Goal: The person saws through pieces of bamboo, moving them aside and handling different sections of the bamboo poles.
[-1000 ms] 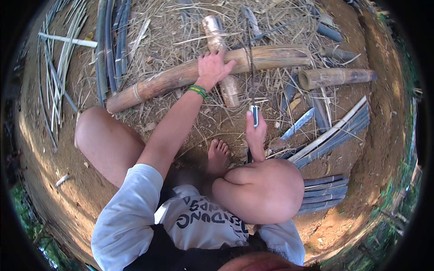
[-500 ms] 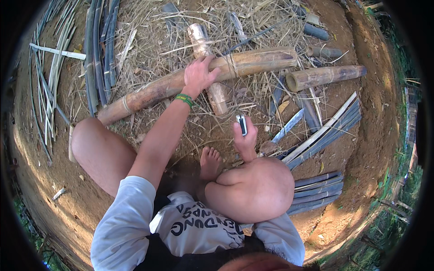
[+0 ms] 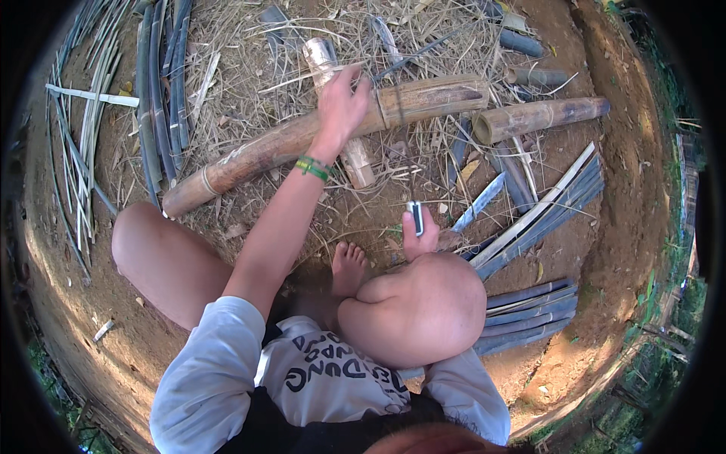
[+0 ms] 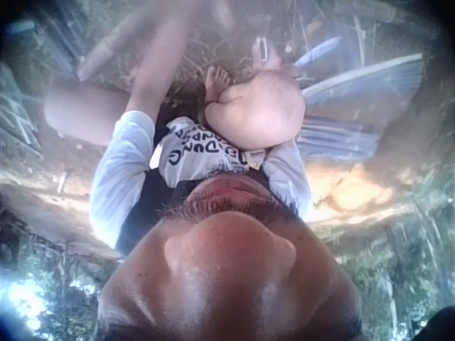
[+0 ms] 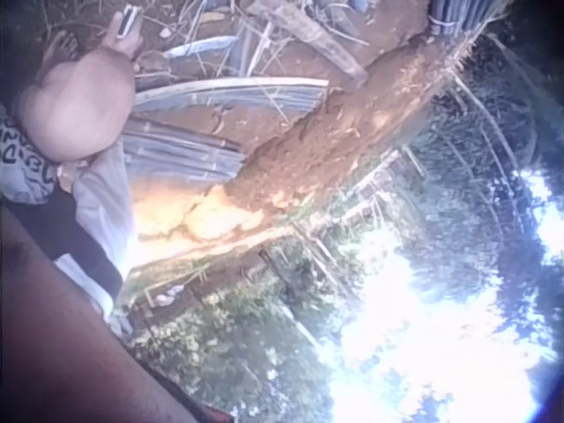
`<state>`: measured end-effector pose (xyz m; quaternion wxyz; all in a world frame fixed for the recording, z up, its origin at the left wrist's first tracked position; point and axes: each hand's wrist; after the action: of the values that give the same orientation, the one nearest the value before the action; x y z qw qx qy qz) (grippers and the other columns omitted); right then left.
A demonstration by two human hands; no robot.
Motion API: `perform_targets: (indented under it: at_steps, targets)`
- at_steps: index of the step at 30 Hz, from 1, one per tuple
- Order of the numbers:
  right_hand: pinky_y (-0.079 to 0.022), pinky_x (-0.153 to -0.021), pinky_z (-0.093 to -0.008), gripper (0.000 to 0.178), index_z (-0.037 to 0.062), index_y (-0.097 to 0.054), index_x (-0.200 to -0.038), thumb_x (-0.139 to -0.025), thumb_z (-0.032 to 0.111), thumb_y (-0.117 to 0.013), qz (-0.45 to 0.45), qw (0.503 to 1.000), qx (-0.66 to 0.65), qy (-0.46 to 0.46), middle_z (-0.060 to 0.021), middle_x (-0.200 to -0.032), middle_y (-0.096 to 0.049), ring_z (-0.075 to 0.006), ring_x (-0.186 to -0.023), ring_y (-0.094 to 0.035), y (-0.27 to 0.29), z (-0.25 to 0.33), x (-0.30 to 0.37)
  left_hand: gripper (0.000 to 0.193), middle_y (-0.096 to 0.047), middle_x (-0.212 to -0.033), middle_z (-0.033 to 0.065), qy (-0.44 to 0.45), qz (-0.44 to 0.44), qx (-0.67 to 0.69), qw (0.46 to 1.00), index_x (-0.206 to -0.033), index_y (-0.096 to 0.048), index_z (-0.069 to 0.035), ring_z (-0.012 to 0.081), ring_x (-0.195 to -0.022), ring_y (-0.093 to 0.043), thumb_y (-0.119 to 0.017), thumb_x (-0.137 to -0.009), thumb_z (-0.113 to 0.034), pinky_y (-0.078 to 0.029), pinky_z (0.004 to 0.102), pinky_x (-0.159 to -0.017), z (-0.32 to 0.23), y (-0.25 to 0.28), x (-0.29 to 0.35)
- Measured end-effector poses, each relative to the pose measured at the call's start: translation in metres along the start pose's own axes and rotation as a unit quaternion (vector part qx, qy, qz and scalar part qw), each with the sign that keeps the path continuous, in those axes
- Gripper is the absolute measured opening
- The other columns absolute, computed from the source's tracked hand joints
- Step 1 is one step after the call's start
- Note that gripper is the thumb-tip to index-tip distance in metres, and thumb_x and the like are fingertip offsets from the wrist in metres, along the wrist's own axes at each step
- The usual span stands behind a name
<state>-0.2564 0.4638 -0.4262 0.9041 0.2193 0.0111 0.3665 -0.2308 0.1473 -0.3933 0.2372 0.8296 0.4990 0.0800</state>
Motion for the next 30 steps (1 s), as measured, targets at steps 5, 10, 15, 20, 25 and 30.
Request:
perform_targets:
  at_steps: [5,10,15,20,25,30]
  targets:
    - [-0.047,-0.057,-0.0425,0.034,0.0018,-0.066,-0.096,-0.098,0.035,-0.071,0.015,0.999,0.045,0.005,-0.0134,-0.063,-0.059,-0.027,-0.055,-0.059,-0.027,0.005,-0.01,0.057,-0.07,-0.116,0.0235,-0.095,-0.036,-0.24,0.966,-0.128,-0.066,-0.004,0.0404,-0.112,-0.066,-0.063,-0.089,-0.047,-0.044,0.0547,-0.107,0.067,-0.003,0.031]
    - [-0.047,-0.059,-0.0453,0.041,0.0005,-0.066,-0.096,-0.1,0.041,-0.067,0.03,0.998,0.053,-0.006,-0.0162,-0.065,-0.06,-0.0317,-0.057,-0.06,-0.033,0.011,-0.02,0.064,-0.071,-0.115,0.0209,-0.043,0.049,-0.252,0.966,-0.126,-0.067,-0.007,0.0384,-0.114,-0.066,-0.064,-0.083,-0.054,-0.043,0.0543,-0.109,0.058,0.003,0.025]
    - [-0.048,-0.061,-0.048,0.043,0.0003,-0.066,-0.096,-0.099,0.044,-0.067,0.04,0.996,0.07,-0.033,-0.0189,-0.066,-0.062,-0.038,-0.063,-0.066,-0.037,0.017,-0.024,0.066,-0.072,-0.114,0.02,-0.058,0.036,-0.283,0.957,-0.128,-0.066,-0.008,0.0381,-0.11,-0.068,-0.063,-0.086,-0.058,-0.048,0.0503,-0.103,0.061,0.003,0.023]
    - [-0.049,-0.064,-0.0526,0.048,0.0012,-0.066,-0.095,-0.097,0.049,-0.068,0.058,0.99,0.114,-0.057,-0.0211,-0.068,-0.064,-0.0455,-0.068,-0.067,-0.033,0.004,-0.026,0.063,-0.072,-0.113,0.0192,-0.063,0.028,-0.287,0.956,-0.125,-0.068,-0.008,0.0379,-0.107,-0.069,-0.063,-0.084,-0.056,-0.051,0.0501,-0.099,0.06,0.002,0.021]
    - [-0.05,-0.067,-0.0547,0.051,0.0002,-0.067,-0.095,-0.096,0.051,-0.068,0.062,0.98,0.162,-0.092,-0.0229,-0.068,-0.065,-0.0478,-0.071,-0.067,-0.032,0.003,-0.025,0.064,-0.072,-0.11,0.0171,-0.028,0.04,-0.279,0.959,-0.119,-0.07,-0.008,0.0349,-0.107,-0.069,-0.066,-0.08,-0.057,-0.048,0.0507,-0.103,0.057,0.002,0.019]
    - [-0.05,-0.073,-0.0558,0.052,-0.0032,-0.068,-0.092,-0.098,0.049,-0.066,0.085,0.979,0.137,-0.127,-0.0291,-0.076,-0.067,-0.0506,-0.079,-0.068,-0.034,0.032,-0.05,0.062,-0.073,-0.105,0.0167,-0.058,0.008,-0.277,0.959,-0.116,-0.07,-0.007,0.0348,-0.103,-0.07,-0.067,-0.079,-0.057,-0.049,0.0495,-0.102,0.053,-0.006,0.023]
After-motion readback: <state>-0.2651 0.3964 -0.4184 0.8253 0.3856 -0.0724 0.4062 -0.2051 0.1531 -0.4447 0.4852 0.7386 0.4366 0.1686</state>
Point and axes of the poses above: each hand's wrist, its own x-axis away from the middle knuckle, its own y-axis out of the back of the hand, z = x × y
